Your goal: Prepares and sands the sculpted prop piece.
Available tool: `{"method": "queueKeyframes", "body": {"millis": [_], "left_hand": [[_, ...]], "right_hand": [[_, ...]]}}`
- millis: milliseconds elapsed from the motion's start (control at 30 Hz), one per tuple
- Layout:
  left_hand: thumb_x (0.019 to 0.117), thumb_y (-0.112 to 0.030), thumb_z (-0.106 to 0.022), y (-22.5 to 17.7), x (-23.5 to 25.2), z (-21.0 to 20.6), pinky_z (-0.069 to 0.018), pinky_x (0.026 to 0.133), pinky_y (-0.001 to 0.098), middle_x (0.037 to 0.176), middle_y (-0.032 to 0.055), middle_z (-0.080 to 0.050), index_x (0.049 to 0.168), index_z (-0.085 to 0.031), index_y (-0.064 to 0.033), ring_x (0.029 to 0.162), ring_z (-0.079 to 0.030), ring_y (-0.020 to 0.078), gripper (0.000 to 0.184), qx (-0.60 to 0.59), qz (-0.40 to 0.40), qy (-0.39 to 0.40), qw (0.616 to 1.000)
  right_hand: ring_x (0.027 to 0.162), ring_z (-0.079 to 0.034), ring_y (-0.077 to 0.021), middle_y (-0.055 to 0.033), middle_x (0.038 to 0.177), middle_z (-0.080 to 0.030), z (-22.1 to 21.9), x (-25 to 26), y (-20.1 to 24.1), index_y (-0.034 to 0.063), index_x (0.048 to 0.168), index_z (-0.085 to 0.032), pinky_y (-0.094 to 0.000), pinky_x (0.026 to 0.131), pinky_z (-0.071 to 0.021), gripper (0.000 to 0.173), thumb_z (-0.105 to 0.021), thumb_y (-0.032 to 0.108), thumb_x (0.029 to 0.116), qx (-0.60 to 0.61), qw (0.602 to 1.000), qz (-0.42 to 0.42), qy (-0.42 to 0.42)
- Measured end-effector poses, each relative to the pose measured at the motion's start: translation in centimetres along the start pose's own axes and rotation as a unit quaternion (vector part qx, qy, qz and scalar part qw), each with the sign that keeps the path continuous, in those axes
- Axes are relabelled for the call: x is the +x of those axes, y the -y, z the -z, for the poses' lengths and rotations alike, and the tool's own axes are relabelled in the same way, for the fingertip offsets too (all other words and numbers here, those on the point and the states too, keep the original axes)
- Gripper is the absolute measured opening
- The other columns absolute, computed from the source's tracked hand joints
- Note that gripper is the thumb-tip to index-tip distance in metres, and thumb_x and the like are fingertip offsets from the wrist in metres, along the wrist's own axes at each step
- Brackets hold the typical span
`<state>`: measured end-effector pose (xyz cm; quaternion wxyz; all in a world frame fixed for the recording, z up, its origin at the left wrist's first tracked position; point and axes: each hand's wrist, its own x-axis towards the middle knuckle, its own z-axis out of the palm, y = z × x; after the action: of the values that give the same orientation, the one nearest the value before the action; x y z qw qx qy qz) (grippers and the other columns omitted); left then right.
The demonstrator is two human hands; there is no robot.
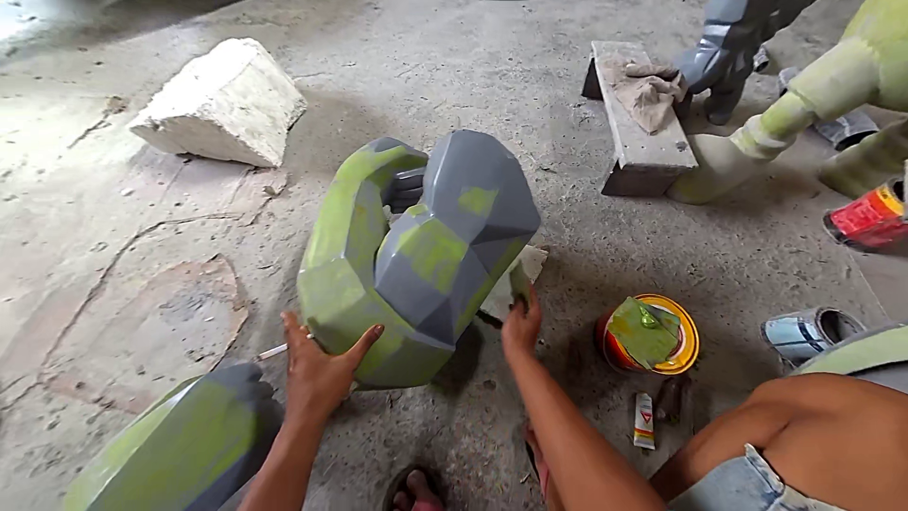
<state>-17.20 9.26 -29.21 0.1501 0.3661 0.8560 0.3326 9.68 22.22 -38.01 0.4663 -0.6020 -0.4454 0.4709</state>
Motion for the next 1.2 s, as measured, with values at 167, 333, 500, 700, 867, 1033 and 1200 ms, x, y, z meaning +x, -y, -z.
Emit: {"method": "queueKeyframes", "body": {"millis": [167,333,500,700,867,1033,1200], "left_hand": [[0.0867,-0.058,-0.075,-0.5,0.2,-0.3,-0.0373,0.114,0.0640,0.160,0.0325,-0.030,0.164,-0.003,-0.0018,0.141,-0.044,0.0467,0.119,0.026,-0.003,-0.051,0.998],[0.0926,-0.057,-0.068,-0.9,-0.6,-1.3,-0.0405,0.111,0.0660,0.164,0.0298,-0.025,0.165,0.002,-0.0080,0.141,-0.045,0.0484,0.113,0.039,-0.060,-0.075,0.995],[0.0892,-0.057,-0.071,-1.2,-0.7,-1.4,-0.0440,0.108,0.0640,0.165,0.0256,-0.027,0.166,0.000,-0.0096,0.138,-0.050,0.0445,0.115,0.030,-0.094,-0.057,0.993],[0.0860,-0.060,-0.073,-0.8,-0.5,-1.1,-0.0401,0.113,0.0624,0.166,0.0250,-0.025,0.165,0.001,-0.0081,0.143,-0.044,0.0425,0.121,-0.005,-0.067,-0.038,0.997],[0.0881,-0.051,-0.076,-1.2,-0.2,-0.7,-0.0371,0.115,0.0617,0.165,0.0241,-0.028,0.166,-0.001,-0.0103,0.145,-0.041,0.0397,0.116,-0.093,0.016,-0.027,0.995],[0.0854,-0.066,-0.072,0.7,0.5,-1.0,-0.0415,0.113,0.0588,0.164,0.0258,-0.027,0.164,-0.002,-0.0065,0.143,-0.044,0.0390,0.121,-0.172,0.122,-0.075,0.975],[0.0838,-0.070,-0.070,1.2,-0.1,-0.7,-0.0315,0.120,0.0583,0.165,0.0303,-0.019,0.163,0.005,-0.0007,0.150,-0.032,0.0421,0.129,-0.177,0.167,-0.090,0.966]], "right_hand": [[0.106,-0.069,-0.0317,-0.0175,0.121,-0.068,5.3,-0.4,-1.1,0.0106,0.140,-0.053,-0.0562,0.089,-0.0577,0.042,-0.061,0.016,0.1000,-0.149,0.983,-0.088,0.062],[0.098,-0.070,-0.0304,-0.0150,0.104,-0.072,7.1,-0.2,0.6,0.0077,0.121,-0.066,-0.0571,0.087,-0.0557,0.044,-0.079,0.028,0.0845,-0.271,0.947,-0.111,0.134],[0.086,-0.074,-0.0201,-0.0068,0.093,-0.075,8.5,-1.0,4.0,0.0123,0.107,-0.074,-0.0489,0.082,-0.0614,0.024,-0.073,0.029,0.0887,-0.261,0.934,-0.043,0.240],[0.102,-0.071,-0.0245,-0.0141,0.116,-0.070,15.6,0.4,8.6,0.0093,0.135,-0.063,-0.0493,0.092,-0.0578,0.036,-0.051,0.022,0.1035,-0.301,0.911,-0.082,0.270],[0.109,-0.070,-0.0231,-0.0099,0.127,-0.070,23.4,2.7,11.9,0.0186,0.142,-0.060,-0.0506,0.095,-0.0571,0.040,-0.047,0.018,0.1042,-0.337,0.911,-0.029,0.234],[0.093,-0.073,-0.0277,-0.0167,0.110,-0.072,27.5,3.3,12.7,0.0084,0.133,-0.063,-0.0522,0.082,-0.0602,0.032,-0.058,0.011,0.1016,-0.300,0.951,-0.031,0.075],[0.095,-0.070,-0.0380,-0.0235,0.102,-0.071,30.2,3.8,12.2,0.0002,0.115,-0.068,-0.0652,0.086,-0.0526,0.025,-0.066,0.017,0.0966,-0.415,0.908,-0.056,-0.027]]}}
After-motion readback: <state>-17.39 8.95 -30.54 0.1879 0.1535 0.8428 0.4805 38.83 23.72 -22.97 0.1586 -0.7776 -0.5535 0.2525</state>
